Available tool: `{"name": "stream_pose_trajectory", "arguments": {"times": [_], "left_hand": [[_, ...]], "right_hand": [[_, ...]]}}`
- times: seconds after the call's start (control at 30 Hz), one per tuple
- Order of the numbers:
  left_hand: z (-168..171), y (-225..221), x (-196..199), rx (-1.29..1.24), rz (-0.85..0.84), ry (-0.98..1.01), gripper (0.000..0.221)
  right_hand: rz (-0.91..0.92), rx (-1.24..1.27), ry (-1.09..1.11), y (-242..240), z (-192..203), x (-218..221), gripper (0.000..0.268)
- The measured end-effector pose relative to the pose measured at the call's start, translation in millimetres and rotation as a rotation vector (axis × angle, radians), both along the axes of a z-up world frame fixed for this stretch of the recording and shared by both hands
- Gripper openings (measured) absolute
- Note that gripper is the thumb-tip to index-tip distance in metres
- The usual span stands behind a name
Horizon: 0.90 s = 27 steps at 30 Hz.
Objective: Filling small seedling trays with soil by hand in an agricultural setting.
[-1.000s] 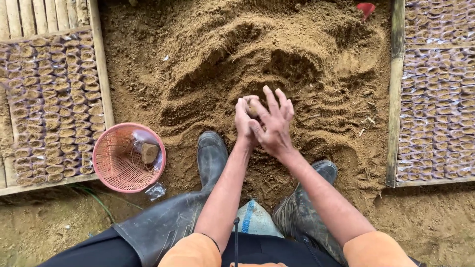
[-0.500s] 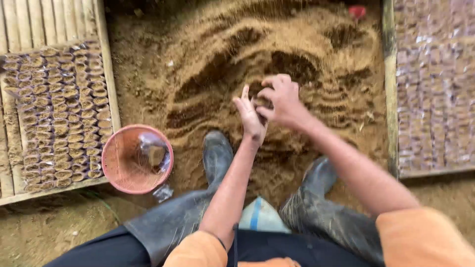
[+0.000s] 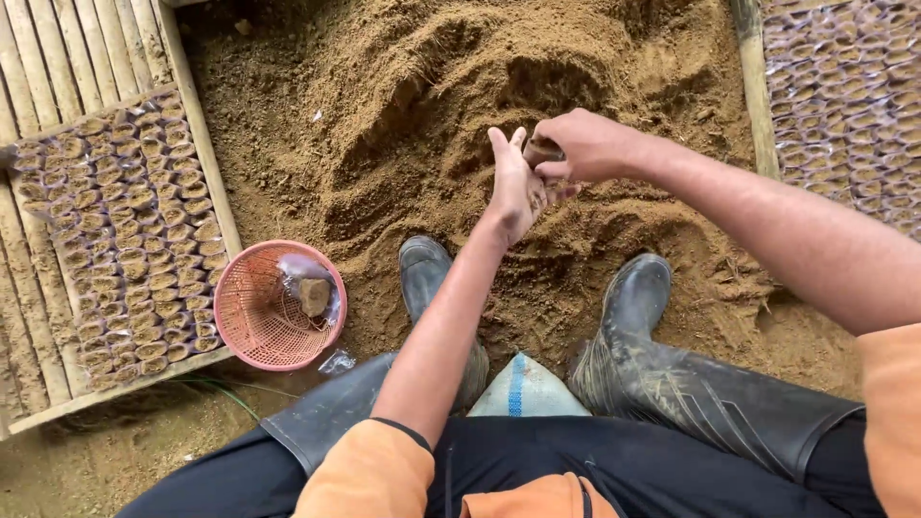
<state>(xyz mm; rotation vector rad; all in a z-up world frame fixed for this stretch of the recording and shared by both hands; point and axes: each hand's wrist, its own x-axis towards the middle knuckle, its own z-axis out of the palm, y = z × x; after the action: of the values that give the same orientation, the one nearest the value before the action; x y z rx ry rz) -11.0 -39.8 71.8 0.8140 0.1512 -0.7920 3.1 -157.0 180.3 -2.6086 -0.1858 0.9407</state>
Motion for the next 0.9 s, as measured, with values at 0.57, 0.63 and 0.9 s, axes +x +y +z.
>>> {"name": "stream_pose_trajectory", "arguments": {"times": [0.57,0.63,0.9], "left_hand": [[137,-19,75,1.214,-1.041,-1.119,0.024],[144,-24,72,1.215,-1.021,-1.212,0.024],[217,11,39,1.284,-1.435,-1.338,0.024]], "right_hand": [[0.152,-0.382,-0.008,-76,107,-25,0.024],[0.139,-0.383,-0.034,-83,108,-33,0.023],[-0.026,-0.101,-0.051,-73,68,-59,0.011]]}}
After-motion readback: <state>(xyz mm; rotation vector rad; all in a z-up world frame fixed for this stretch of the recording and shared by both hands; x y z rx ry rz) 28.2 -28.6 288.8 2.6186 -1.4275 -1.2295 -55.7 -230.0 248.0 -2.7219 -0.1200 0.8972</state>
